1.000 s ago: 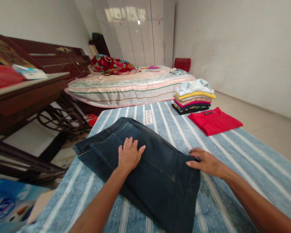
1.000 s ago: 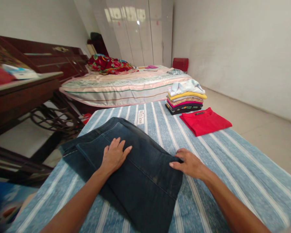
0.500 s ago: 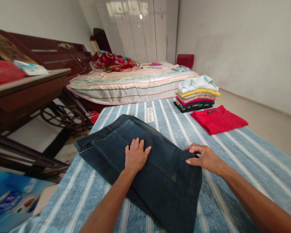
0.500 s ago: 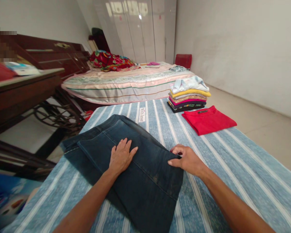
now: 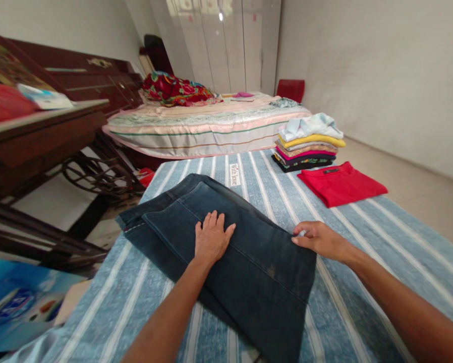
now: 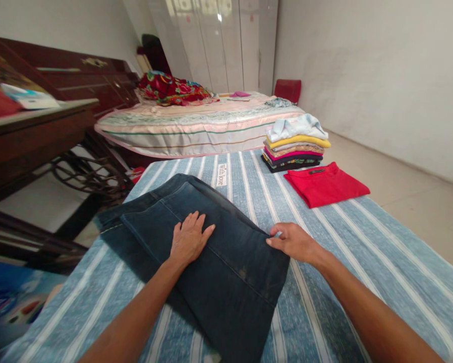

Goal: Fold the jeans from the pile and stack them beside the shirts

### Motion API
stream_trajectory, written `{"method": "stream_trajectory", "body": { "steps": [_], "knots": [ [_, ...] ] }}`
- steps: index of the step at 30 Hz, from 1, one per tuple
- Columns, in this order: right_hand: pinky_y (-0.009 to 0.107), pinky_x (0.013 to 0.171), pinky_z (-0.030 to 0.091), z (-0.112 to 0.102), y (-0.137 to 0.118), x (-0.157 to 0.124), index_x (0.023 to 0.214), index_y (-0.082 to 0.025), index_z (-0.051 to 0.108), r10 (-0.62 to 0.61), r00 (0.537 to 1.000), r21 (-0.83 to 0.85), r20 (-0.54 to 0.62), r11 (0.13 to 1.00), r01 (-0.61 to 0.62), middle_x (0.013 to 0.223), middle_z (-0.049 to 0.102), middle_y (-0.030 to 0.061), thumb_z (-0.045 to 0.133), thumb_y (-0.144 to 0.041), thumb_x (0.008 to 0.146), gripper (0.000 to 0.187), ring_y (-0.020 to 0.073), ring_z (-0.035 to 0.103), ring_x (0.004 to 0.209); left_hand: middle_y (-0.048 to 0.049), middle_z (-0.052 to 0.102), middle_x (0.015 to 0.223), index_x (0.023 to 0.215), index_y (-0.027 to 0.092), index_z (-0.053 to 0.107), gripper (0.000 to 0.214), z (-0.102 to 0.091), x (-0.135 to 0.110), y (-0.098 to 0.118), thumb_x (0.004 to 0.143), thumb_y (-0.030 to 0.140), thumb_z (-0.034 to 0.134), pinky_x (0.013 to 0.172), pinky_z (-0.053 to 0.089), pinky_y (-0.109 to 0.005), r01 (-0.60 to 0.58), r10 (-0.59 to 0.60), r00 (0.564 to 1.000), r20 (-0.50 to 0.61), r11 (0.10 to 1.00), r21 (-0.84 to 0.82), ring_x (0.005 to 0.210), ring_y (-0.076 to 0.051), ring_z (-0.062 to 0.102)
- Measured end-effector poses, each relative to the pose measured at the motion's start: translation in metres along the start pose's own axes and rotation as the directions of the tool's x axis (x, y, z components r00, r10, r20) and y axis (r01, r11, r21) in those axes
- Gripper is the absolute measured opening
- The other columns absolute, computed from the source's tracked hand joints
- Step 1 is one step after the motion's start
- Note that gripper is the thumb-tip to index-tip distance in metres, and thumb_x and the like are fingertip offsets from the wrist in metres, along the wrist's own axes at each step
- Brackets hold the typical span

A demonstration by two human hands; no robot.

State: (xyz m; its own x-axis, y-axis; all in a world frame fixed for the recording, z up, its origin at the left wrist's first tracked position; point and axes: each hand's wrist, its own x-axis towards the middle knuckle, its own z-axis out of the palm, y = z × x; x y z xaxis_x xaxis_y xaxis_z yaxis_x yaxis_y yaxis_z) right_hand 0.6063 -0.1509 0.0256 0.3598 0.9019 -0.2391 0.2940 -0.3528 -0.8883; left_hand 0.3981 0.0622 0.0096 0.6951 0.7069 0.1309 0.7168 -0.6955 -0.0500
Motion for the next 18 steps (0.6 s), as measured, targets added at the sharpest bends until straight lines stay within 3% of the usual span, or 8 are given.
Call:
{"method": "stream_trajectory", "body": {
  "steps": [5, 14, 18],
  "knots": [
    [0.026, 0.051, 0.034, 0.004, 0.011, -0.007, 0.061, -0.019, 0.058, -0.004, 0.999, -0.035, -0.051, 0.999, 0.002, 0.051, 0.052, -0.0027, 0.053, -0.047, 0.071, 0.030, 0.0123, 0.047, 0.052, -0.0130, 0.037, 0.143, 0.131, 0.015, 0.044, 0.059, 0.000, 0.000, 0.000, 0.091, 0.052, 0.023, 0.103, 0.027, -0.051, -0.005, 0.005, 1.000, 0.001, 1.000, -0.004, 0.132, -0.029, 0.029],
    [0.026, 0.051, 0.031, 0.011, 0.015, -0.006, 0.059, -0.021, 0.060, -0.035, 0.977, -0.229, -0.212, 0.973, -0.015, 0.051, 0.053, -0.0028, 0.056, -0.039, 0.070, 0.022, 0.0131, 0.047, 0.052, -0.0134, 0.037, 0.143, 0.132, 0.015, 0.043, 0.058, -0.001, 0.000, 0.002, 0.091, 0.051, 0.025, 0.104, 0.025, -0.051, 0.013, -0.013, 1.000, 0.008, 1.000, -0.028, 0.133, -0.029, 0.028],
    [0.026, 0.052, 0.033, 0.011, 0.017, -0.005, 0.061, -0.021, 0.059, -0.049, 0.977, -0.253, -0.207, 0.967, -0.005, 0.054, 0.055, -0.0022, 0.053, -0.040, 0.072, 0.023, 0.0137, 0.050, 0.054, -0.0153, 0.041, 0.140, 0.128, 0.011, 0.047, 0.052, -0.012, -0.010, 0.013, 0.092, 0.045, 0.030, 0.106, 0.024, -0.050, -0.018, 0.018, 1.000, -0.026, 1.000, -0.024, 0.133, -0.029, 0.028]
  ]
}}
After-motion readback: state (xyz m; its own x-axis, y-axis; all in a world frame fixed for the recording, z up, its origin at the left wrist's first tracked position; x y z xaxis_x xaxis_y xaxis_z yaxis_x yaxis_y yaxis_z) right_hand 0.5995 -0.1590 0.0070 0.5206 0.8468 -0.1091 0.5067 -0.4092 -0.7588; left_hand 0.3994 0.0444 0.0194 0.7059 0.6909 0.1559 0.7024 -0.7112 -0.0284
